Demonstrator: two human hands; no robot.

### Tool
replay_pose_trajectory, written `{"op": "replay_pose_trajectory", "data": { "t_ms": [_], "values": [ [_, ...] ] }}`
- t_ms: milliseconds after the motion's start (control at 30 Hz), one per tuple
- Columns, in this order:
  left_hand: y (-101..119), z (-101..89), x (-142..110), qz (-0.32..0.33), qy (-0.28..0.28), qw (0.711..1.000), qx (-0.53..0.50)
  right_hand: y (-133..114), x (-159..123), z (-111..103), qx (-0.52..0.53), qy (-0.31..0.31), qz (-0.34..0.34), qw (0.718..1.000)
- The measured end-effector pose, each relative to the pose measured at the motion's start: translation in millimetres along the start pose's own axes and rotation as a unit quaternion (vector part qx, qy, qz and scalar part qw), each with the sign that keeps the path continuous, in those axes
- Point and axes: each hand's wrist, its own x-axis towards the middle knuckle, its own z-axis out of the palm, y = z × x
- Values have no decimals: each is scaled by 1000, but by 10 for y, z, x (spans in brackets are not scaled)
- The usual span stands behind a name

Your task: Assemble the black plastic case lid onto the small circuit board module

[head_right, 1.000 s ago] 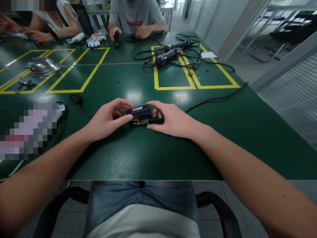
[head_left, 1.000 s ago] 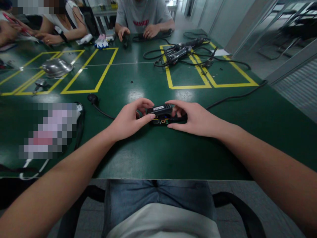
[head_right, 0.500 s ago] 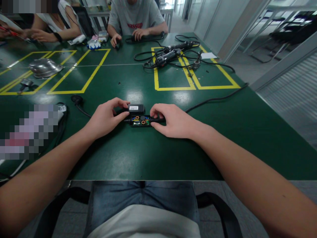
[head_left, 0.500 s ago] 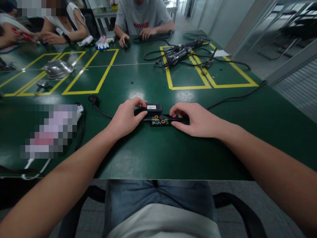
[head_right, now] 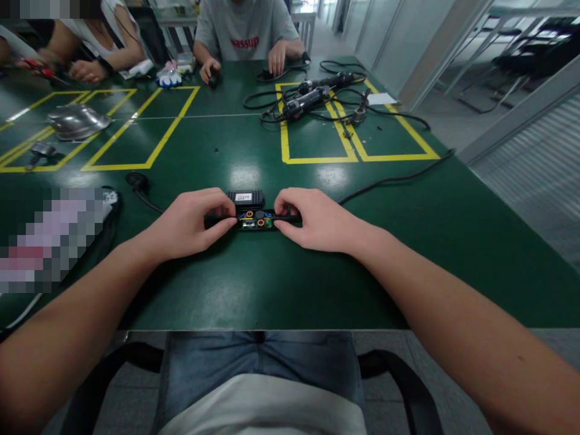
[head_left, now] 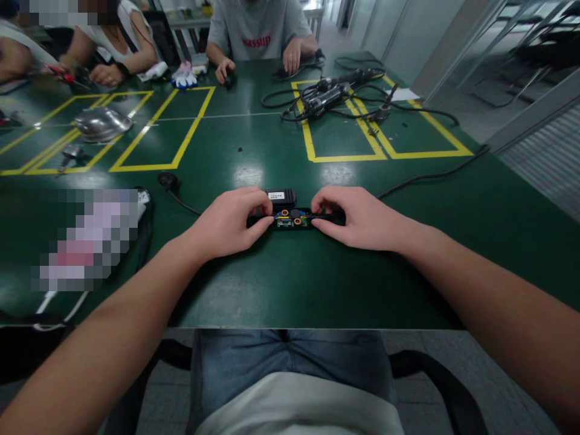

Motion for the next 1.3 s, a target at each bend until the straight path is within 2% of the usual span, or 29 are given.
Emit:
{"op": "replay_pose_trajectory", "data": {
  "t_ms": [333,933,1300],
  "values": [
    [-7,30,8,-21,-18,999,-38,0,11,16,20,2,6,1000],
    [44,-37,-13,-41,26,997,-66,43,-5,20,48,47,-4,998],
    [0,-28,-12,-41,-14,998,-55,74,-14,22,52,27,-9,998]
  ]
}}
